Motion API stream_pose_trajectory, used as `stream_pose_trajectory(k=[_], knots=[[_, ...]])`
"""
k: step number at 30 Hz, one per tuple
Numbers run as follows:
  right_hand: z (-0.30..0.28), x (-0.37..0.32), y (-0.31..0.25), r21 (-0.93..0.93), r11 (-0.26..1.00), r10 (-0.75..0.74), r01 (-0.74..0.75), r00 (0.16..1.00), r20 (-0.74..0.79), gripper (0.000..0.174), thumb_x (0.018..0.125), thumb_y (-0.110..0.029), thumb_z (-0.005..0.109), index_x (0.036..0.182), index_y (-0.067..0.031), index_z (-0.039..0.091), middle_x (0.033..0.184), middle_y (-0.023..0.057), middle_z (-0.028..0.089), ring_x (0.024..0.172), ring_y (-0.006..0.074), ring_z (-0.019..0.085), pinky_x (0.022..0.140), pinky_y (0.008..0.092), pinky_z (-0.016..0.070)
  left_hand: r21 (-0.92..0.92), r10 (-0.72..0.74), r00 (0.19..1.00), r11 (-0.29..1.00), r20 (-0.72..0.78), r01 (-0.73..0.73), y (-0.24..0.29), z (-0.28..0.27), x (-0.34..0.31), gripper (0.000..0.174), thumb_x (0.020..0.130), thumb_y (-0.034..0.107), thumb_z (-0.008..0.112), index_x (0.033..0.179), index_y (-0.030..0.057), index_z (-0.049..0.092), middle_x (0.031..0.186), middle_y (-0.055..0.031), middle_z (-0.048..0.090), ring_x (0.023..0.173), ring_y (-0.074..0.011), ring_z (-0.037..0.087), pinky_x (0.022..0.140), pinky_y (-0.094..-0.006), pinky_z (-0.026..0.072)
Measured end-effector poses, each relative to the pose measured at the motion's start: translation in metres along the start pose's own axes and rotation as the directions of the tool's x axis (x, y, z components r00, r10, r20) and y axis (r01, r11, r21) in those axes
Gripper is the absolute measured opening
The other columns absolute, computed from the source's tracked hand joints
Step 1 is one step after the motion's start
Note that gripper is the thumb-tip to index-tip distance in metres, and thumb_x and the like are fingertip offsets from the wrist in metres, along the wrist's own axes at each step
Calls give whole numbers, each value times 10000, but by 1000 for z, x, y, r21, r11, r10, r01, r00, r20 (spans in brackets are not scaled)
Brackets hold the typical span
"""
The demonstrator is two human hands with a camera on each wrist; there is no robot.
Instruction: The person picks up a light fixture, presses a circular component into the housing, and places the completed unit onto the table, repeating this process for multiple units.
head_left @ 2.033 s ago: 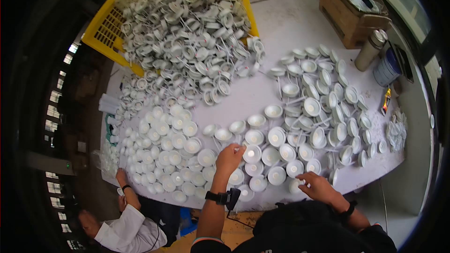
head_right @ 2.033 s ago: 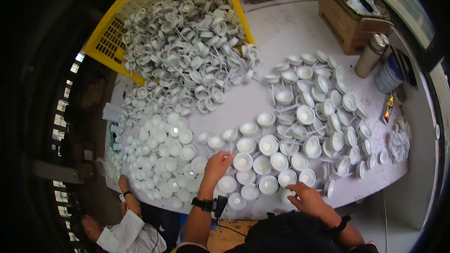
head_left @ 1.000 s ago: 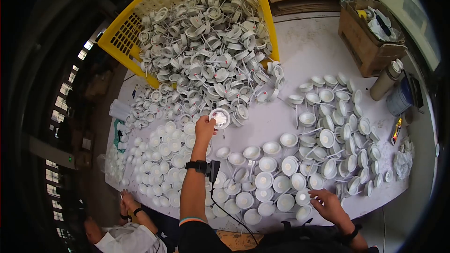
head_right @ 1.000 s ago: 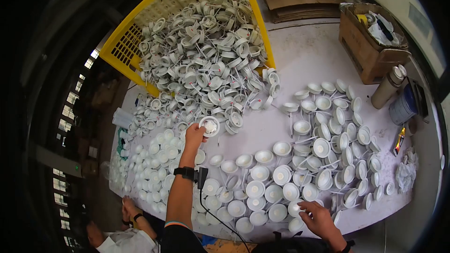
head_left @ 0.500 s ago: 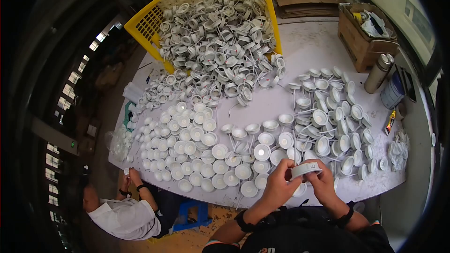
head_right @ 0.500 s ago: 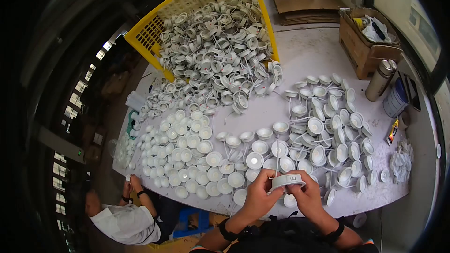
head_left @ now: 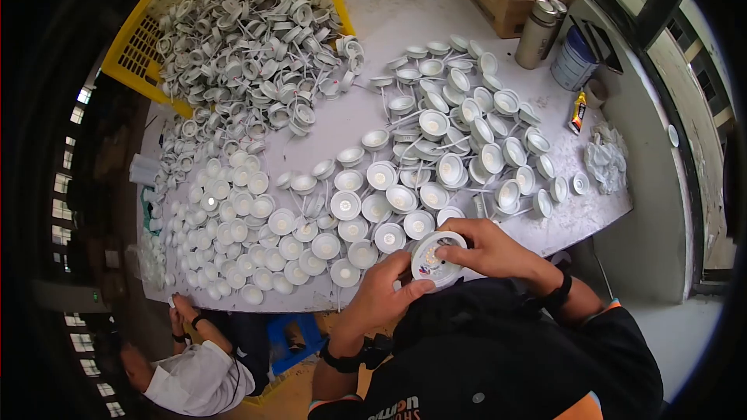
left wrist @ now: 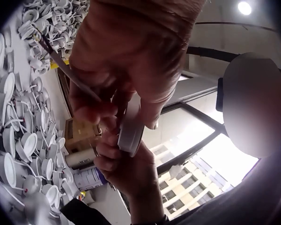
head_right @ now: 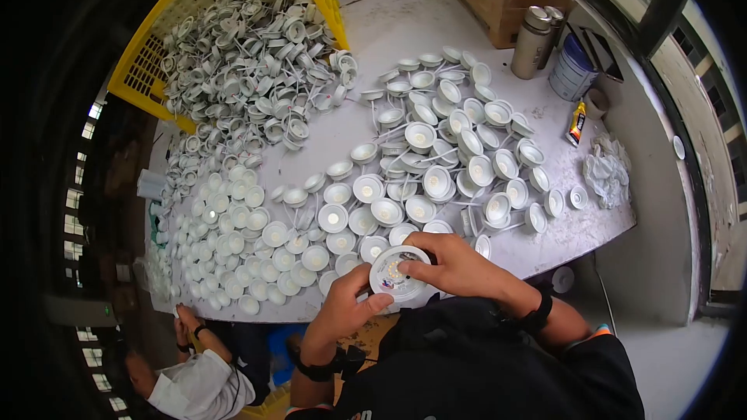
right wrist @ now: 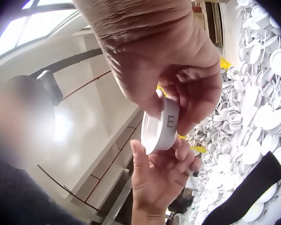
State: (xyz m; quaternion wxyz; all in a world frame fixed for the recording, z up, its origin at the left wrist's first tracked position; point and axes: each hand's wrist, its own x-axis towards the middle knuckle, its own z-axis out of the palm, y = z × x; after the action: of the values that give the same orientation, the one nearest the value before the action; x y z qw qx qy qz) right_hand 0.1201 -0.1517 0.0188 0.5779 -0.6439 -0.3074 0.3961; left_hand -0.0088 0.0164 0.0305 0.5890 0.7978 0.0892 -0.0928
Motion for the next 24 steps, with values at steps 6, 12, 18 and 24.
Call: stream_pose_trajectory(k=[6,12,18,24], knots=[[-2,-11,-2,259,930,246,-261,965,89,349,759,-248,696,994,-23,571,816,33,584,650,85,534,520,226,449,-226,-1,994,974,-112,-25,-12,32,2,323,817,251,645,950,-22,535,749,-67,577,672,-98,498,612,-255,426],[-12,-26,12,244,932,273,-268,962,11,409,726,-267,724,1007,-20,558,849,38,598,693,87,554,526,209,461,-257,-7,993,966,-122,-25,-9,60,13,300,818,247,643,914,-15,532,707,-70,549,639,-98,464,581,-257,409],[-28,-41,27,276,939,238,-204,967,-96,425,724,-252,717,1032,-12,549,865,42,599,722,88,556,560,216,474,-256,-82,997,963,-7,78,0,73,32,271,832,226,624,917,-18,543,723,-49,554,656,-89,466,593,-253,405],[-89,-78,80,514,856,273,-56,893,-358,288,858,-231,583,1049,-17,565,827,19,580,696,90,542,606,231,456,-392,-245,970,891,12,230,-3,91,41,249,833,109,567,1045,-18,537,890,-37,584,787,-89,522,700,-233,429]])
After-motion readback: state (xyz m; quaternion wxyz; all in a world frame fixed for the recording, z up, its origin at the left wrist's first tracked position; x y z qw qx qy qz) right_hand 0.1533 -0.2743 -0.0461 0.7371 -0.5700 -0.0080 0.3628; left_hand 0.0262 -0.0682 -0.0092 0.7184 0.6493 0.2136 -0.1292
